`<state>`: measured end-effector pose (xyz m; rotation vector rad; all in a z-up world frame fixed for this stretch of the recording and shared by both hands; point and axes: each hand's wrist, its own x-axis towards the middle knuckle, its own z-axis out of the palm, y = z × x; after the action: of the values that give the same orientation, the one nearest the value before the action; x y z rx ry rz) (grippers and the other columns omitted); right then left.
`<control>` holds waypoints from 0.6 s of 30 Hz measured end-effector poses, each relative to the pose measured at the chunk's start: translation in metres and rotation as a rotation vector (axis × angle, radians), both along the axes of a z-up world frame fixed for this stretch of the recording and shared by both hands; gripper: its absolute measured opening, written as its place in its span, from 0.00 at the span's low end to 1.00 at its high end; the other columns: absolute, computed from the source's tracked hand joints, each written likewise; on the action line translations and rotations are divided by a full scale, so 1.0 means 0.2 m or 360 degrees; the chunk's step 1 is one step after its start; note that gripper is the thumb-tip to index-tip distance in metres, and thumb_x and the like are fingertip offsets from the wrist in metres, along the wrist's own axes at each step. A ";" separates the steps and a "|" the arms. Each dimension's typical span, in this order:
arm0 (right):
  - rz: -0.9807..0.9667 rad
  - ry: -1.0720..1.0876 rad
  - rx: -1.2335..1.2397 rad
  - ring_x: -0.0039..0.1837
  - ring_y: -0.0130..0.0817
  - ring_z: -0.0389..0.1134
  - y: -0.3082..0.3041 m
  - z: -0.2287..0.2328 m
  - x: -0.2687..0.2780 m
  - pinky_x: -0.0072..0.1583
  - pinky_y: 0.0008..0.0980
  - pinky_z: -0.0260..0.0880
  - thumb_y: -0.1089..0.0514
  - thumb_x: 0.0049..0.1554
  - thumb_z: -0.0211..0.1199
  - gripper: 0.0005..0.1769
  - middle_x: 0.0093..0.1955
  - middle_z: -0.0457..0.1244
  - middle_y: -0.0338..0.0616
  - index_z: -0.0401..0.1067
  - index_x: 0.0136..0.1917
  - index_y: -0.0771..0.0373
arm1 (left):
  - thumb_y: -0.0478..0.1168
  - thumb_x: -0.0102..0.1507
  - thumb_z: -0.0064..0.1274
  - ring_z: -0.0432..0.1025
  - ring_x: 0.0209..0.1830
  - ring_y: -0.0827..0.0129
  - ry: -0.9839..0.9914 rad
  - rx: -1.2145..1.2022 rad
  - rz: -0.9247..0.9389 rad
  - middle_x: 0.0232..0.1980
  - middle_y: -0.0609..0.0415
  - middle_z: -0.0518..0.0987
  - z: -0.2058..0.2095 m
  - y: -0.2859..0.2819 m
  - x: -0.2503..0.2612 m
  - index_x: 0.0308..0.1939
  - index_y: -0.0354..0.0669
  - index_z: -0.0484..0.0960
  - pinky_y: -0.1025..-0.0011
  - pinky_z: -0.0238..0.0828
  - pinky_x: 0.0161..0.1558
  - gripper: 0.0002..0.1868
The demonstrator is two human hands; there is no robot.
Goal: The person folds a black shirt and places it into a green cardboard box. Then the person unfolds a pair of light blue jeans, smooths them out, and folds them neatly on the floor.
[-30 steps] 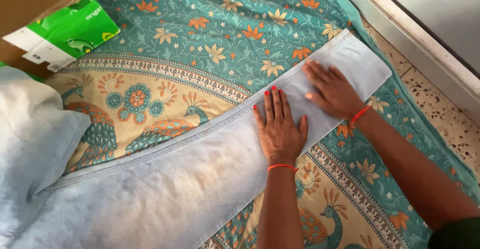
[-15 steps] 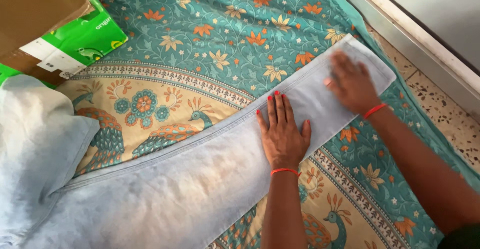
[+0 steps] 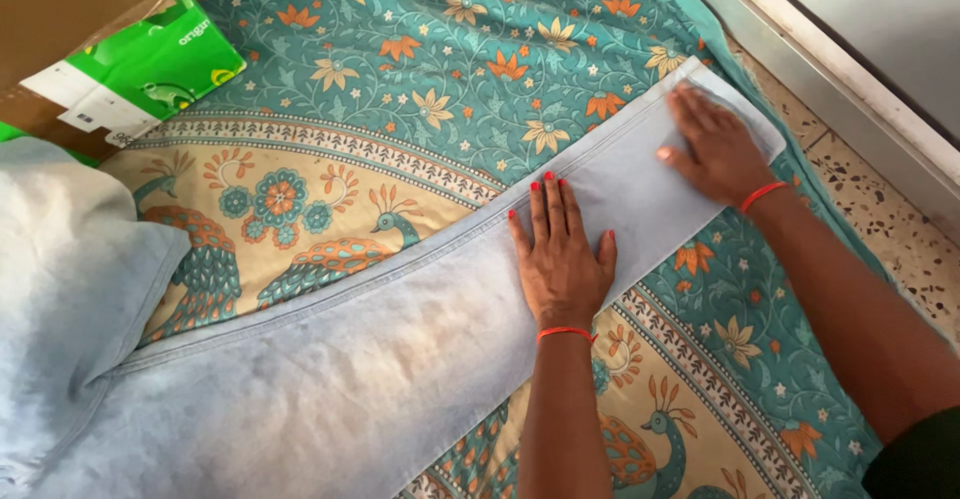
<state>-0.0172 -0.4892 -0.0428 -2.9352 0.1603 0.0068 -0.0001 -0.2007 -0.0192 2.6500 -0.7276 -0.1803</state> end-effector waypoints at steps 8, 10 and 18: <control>0.0075 -0.0151 -0.0002 0.84 0.51 0.46 0.36 0.03 0.00 0.77 0.56 0.43 0.38 0.65 0.49 0.41 0.85 0.45 0.56 0.49 0.82 0.65 | 0.60 0.65 0.38 0.40 0.83 0.58 0.0048 0.0018 -0.0004 0.83 0.48 0.47 0.03 -0.01 0.02 0.78 0.37 0.51 0.46 0.31 0.77 0.44; 0.0267 -0.0177 0.0161 0.85 0.48 0.45 0.54 0.02 -0.02 0.79 0.53 0.40 0.43 0.67 0.47 0.38 0.85 0.45 0.53 0.49 0.82 0.62 | 0.58 0.64 0.40 0.41 0.83 0.59 0.0019 0.0107 -0.0018 0.83 0.50 0.48 0.03 0.00 0.01 0.78 0.39 0.52 0.46 0.31 0.77 0.43; 0.0291 -0.0167 0.0134 0.85 0.42 0.42 0.65 0.10 -0.04 0.79 0.51 0.37 0.44 0.67 0.43 0.36 0.87 0.43 0.44 0.48 0.84 0.58 | 0.59 0.63 0.44 0.39 0.84 0.59 0.0065 0.0043 -0.0027 0.83 0.49 0.48 0.01 0.00 0.01 0.79 0.38 0.51 0.46 0.29 0.78 0.46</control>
<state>-0.0244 -0.3600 -0.0223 -2.8469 -0.1215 -0.1099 0.0010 -0.2002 -0.0177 2.6581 -0.7393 -0.2496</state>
